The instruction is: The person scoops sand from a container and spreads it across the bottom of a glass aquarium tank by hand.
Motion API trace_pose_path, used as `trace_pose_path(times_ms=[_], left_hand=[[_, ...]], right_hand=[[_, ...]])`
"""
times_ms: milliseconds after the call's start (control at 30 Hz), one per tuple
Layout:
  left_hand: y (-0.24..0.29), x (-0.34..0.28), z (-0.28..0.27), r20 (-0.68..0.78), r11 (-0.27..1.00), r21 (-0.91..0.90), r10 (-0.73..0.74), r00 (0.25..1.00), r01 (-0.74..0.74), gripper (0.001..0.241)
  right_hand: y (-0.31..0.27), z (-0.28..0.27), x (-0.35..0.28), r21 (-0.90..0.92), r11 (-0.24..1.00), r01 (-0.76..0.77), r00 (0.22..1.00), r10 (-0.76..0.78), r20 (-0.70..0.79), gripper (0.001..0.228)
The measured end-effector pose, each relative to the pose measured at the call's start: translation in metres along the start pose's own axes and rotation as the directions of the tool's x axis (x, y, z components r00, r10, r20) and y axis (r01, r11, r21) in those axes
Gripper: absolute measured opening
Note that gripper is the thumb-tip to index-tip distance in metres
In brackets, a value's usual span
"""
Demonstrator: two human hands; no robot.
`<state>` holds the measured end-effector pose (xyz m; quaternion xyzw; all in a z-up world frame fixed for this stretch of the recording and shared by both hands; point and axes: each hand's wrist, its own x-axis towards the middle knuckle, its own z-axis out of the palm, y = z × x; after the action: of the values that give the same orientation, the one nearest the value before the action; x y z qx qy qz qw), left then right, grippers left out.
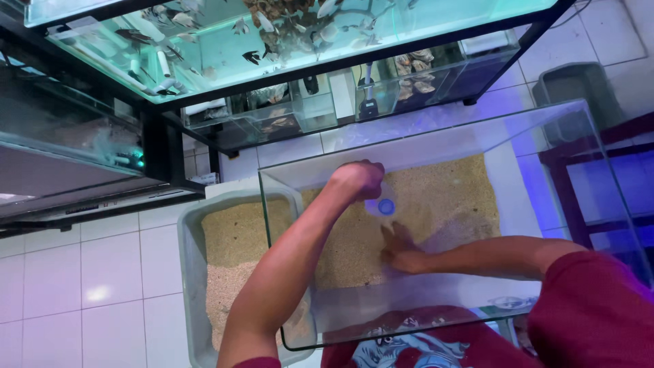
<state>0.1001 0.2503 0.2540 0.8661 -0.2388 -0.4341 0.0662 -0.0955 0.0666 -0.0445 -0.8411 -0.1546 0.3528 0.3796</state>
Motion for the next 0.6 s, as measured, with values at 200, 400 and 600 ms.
trace_pose_path(times_ms=[200, 400, 600], left_hand=[[-0.004, 0.007, 0.005, 0.0, 0.999, -0.04, 0.003, 1.0, -0.003, 0.025], [0.003, -0.028, -0.011, -0.033, 0.998, 0.034, -0.049, 0.998, 0.05, 0.044], [-0.013, -0.001, -0.007, -0.009, 0.996, -0.076, -0.04, 0.999, 0.039, 0.022]], right_hand=[[-0.115, 0.032, 0.0, -0.274, 0.95, 0.147, 0.971, -0.086, 0.223, 0.089], [-0.218, -0.022, -0.015, 0.011, 0.955, 0.297, 0.788, -0.251, 0.563, 0.079], [-0.125, -0.097, 0.019, -0.174, 0.978, 0.118, 0.981, -0.087, 0.173, 0.063]])
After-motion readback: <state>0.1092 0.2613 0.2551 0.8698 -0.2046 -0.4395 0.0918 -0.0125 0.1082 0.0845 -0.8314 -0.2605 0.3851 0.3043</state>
